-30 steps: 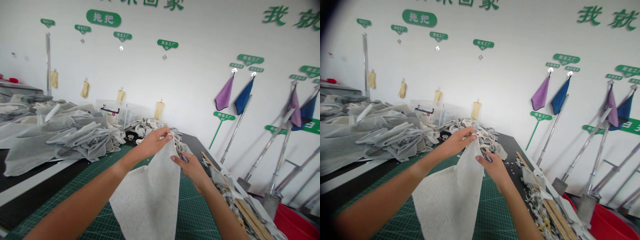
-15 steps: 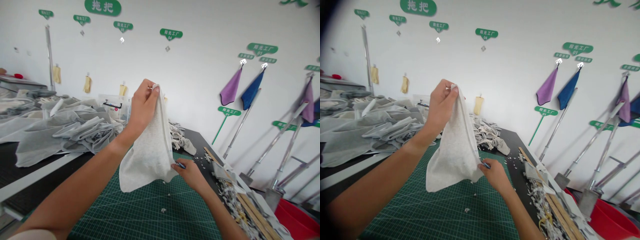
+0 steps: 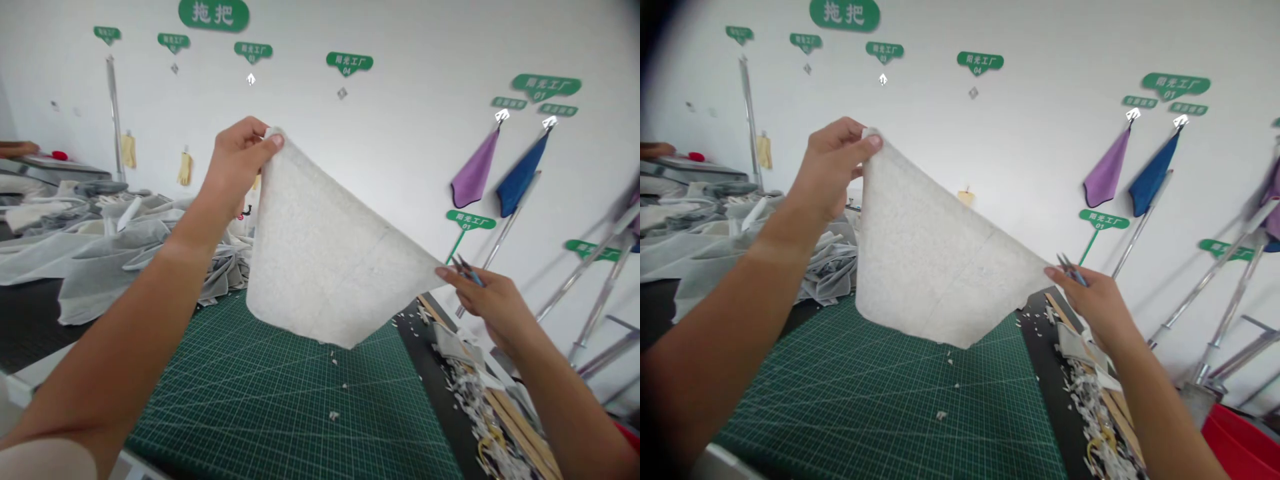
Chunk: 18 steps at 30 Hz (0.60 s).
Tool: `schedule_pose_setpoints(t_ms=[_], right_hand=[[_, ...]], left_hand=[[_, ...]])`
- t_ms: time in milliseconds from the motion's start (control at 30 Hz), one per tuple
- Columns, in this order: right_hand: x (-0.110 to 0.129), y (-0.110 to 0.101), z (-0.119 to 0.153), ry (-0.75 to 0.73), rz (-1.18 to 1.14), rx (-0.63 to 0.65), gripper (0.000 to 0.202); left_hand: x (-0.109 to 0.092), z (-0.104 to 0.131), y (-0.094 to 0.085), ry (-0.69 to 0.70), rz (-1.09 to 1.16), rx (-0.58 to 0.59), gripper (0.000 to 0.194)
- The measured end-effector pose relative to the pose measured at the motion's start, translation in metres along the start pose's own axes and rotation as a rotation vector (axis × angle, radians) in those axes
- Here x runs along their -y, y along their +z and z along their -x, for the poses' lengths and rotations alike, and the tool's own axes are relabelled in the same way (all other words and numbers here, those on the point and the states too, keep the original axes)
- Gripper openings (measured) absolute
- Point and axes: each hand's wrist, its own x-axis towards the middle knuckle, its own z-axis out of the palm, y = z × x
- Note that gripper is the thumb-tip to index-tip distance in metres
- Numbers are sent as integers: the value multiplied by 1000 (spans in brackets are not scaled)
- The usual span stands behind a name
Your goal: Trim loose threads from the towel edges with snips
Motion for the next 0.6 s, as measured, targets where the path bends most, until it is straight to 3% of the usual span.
schedule_pose_setpoints(t_ms=[200,367,467,600], right_hand=[[38,-42,-9,-69,-339,-36,36],[50,-58,-14,-76,-343,-78,30],[52,-58,-11,-70,-340,-81,35],[58,-35,5,-3,-305,90,41]], left_hand=[[9,-4,-22,-60,70,23,22],[13,-1,-27,-117,37,22,22],[14,0,-27,-140,28,-4,22],[11,7,-15,-145,17,65,23]])
